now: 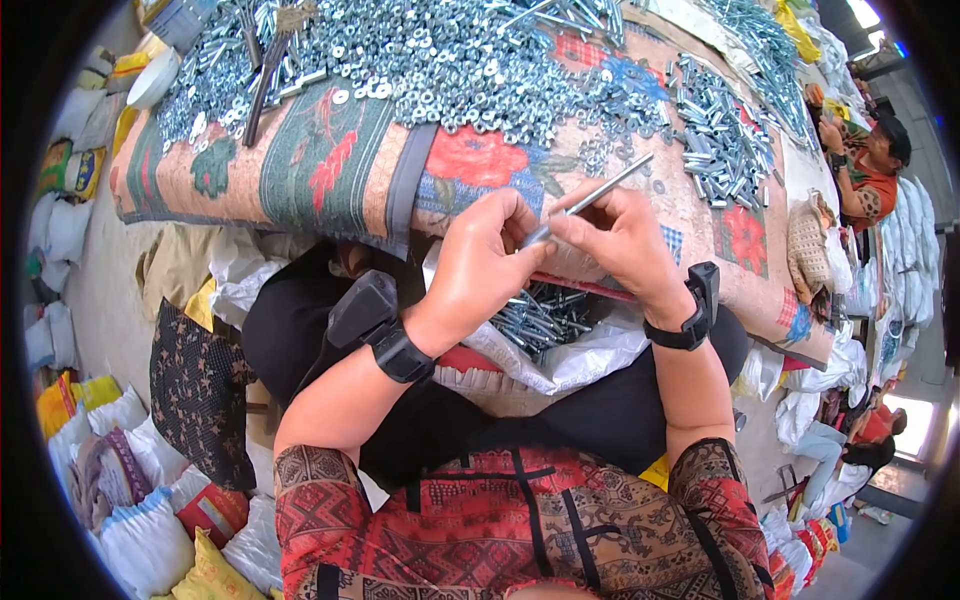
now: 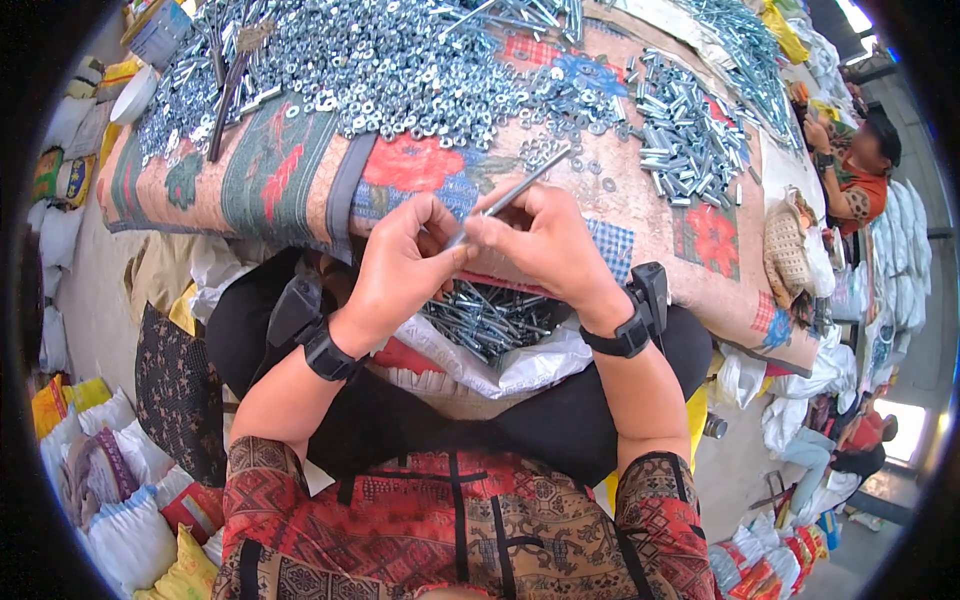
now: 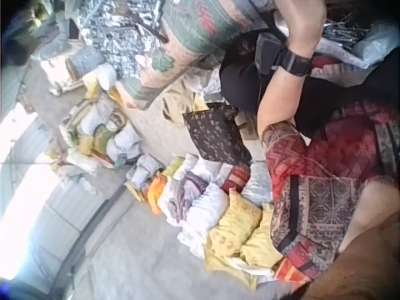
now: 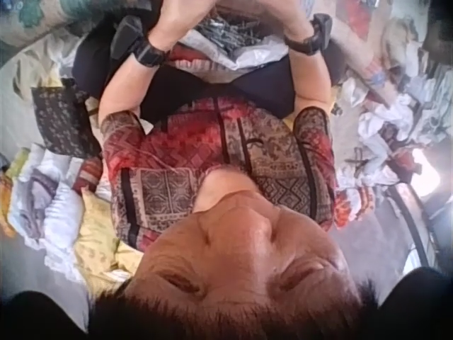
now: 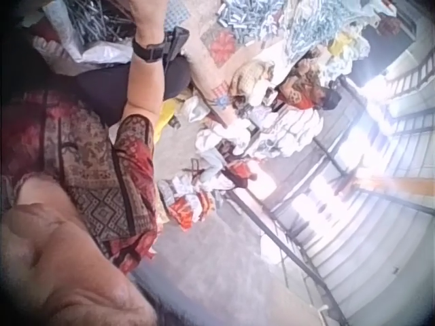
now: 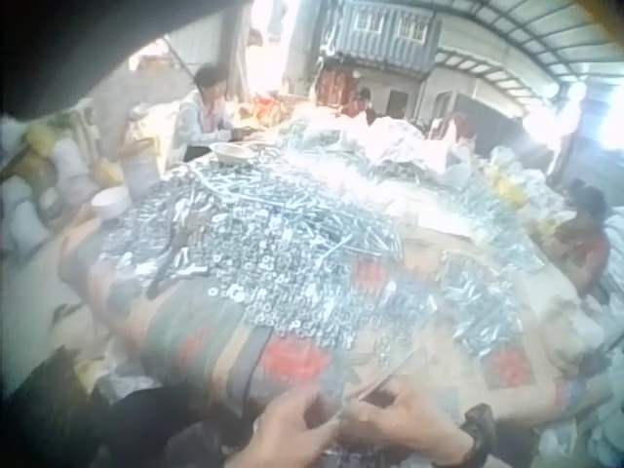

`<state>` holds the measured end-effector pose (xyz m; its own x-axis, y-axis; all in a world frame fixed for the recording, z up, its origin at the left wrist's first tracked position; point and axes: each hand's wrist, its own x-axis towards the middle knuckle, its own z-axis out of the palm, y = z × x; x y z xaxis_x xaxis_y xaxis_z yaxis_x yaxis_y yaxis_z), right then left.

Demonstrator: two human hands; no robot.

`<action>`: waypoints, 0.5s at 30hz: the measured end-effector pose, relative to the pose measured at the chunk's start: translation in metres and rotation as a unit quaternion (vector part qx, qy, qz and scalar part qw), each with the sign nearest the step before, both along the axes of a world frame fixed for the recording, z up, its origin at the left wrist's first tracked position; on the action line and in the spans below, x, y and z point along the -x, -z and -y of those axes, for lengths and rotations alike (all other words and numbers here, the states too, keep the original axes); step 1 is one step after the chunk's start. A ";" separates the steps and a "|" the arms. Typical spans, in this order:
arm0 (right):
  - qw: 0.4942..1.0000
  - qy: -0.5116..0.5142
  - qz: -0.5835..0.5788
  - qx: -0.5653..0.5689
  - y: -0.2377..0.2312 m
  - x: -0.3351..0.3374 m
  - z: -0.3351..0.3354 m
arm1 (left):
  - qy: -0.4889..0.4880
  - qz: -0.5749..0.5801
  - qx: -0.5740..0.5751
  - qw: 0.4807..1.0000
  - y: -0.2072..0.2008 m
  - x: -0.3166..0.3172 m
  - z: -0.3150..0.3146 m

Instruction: Assembling bolts by putting washers on them for industrial use.

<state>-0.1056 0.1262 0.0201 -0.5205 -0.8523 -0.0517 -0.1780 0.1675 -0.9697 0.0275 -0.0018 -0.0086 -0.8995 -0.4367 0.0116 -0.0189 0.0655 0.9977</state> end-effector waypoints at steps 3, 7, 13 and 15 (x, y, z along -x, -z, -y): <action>0.997 0.065 -0.030 -0.008 -0.004 -0.014 0.009 | -0.093 -0.109 0.292 0.946 0.006 0.002 -0.004; 0.988 0.088 -0.121 -0.049 -0.006 -0.014 0.005 | -0.048 -0.046 0.170 0.983 0.005 0.000 -0.008; 0.982 0.072 -0.173 0.006 -0.026 -0.021 -0.006 | 0.041 -0.092 0.011 0.995 -0.007 0.000 0.000; 0.961 0.074 -0.267 0.017 -0.031 -0.024 -0.010 | 0.045 -0.102 0.012 0.994 -0.011 0.000 0.003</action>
<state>-0.0818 0.1359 0.0510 -0.5802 -0.7638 0.2827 -0.6282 0.1989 -0.7522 0.0270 -0.0046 0.0025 -0.9132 -0.3514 0.2064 0.1901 0.0805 0.9785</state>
